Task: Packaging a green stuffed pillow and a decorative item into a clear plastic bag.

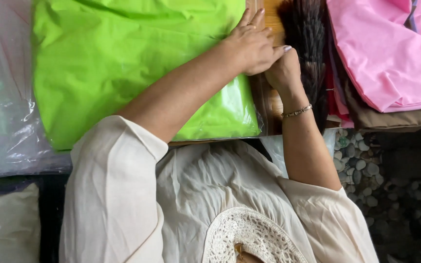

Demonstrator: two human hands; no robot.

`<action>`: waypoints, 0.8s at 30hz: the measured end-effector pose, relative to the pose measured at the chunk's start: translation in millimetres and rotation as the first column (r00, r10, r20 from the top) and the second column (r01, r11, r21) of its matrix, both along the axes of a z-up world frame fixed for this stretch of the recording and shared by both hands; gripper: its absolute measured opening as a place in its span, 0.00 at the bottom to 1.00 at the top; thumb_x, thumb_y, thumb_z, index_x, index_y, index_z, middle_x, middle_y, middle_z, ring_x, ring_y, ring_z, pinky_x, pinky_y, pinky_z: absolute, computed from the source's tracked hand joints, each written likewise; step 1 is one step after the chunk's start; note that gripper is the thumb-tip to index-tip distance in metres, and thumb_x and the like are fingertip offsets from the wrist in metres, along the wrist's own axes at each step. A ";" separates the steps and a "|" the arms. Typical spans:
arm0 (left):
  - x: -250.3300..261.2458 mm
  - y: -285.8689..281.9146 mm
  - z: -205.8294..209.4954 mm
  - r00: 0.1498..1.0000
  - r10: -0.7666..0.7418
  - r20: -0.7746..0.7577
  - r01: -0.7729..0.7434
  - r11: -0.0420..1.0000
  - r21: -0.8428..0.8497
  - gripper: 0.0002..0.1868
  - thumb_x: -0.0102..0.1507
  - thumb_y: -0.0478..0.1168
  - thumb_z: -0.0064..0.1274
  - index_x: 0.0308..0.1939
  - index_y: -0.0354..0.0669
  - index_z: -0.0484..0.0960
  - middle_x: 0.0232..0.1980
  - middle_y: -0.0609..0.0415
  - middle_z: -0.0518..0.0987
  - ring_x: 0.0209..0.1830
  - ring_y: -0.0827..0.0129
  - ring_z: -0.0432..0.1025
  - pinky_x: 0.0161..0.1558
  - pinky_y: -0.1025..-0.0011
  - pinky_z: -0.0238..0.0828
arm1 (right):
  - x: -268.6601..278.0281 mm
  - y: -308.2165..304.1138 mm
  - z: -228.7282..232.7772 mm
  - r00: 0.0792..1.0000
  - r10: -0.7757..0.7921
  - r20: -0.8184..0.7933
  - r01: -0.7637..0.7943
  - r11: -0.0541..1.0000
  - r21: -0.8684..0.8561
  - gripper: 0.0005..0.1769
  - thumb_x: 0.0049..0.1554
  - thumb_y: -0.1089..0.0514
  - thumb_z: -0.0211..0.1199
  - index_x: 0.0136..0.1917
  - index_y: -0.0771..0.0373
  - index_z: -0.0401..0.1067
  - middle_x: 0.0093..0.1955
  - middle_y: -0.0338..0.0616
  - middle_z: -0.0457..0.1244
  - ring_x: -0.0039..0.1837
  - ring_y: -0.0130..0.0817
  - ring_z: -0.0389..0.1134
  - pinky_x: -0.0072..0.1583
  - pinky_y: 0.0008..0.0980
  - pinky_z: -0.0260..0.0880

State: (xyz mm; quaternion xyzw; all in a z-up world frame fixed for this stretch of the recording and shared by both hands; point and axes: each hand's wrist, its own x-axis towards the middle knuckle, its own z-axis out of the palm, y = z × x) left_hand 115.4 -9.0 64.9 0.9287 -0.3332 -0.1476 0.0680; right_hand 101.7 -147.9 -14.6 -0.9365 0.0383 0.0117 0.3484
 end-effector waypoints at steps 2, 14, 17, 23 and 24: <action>7.4 1.8 -15.7 0.988 0.121 -0.098 -0.117 0.992 0.041 0.44 0.59 0.65 0.04 0.69 0.43 0.51 0.74 0.51 0.46 0.74 0.57 0.21 0.68 0.56 0.08 | -0.7 2.4 1.7 0.997 -0.074 -0.021 0.073 0.997 -0.036 0.20 0.50 0.56 0.53 0.26 0.54 0.44 0.29 0.26 0.42 0.34 0.22 0.41 0.31 0.31 0.39; 14.2 10.5 -42.2 0.995 0.073 -0.066 -0.064 0.990 0.123 0.36 0.61 0.58 0.01 0.72 0.56 0.39 0.76 0.61 0.32 0.72 0.54 0.15 0.62 0.52 -0.03 | -29.3 13.2 23.3 0.999 0.009 -0.043 -0.017 0.981 -0.195 0.21 0.52 0.50 0.58 0.24 0.57 0.56 0.23 0.33 0.51 0.29 0.27 0.48 0.33 0.32 0.48; 18.3 10.7 -49.5 0.996 0.069 -0.051 -0.063 0.993 0.100 0.36 0.61 0.60 0.00 0.72 0.56 0.38 0.76 0.59 0.32 0.73 0.55 0.16 0.62 0.52 -0.02 | -54.3 7.5 21.9 0.995 0.094 0.045 -0.083 0.978 -0.193 0.16 0.51 0.49 0.59 0.28 0.60 0.69 0.27 0.38 0.63 0.31 0.28 0.61 0.35 0.34 0.57; 17.1 11.0 -51.5 0.997 0.070 -0.019 -0.068 0.992 0.105 0.36 0.61 0.60 0.02 0.72 0.56 0.36 0.76 0.60 0.32 0.73 0.54 0.16 0.63 0.53 -0.01 | -110.5 5.5 36.9 0.998 0.066 -0.004 -0.066 0.987 -0.145 0.14 0.54 0.53 0.59 0.31 0.63 0.70 0.25 0.37 0.61 0.29 0.26 0.57 0.34 0.31 0.56; 16.6 11.3 -51.4 0.997 0.071 -0.017 -0.068 0.992 0.105 0.36 0.61 0.60 0.02 0.72 0.56 0.36 0.76 0.60 0.32 0.73 0.54 0.16 0.63 0.53 -0.01 | -118.1 6.6 41.5 0.998 0.066 -0.002 -0.066 0.987 -0.145 0.14 0.54 0.53 0.59 0.31 0.63 0.70 0.25 0.37 0.61 0.29 0.26 0.57 0.34 0.31 0.56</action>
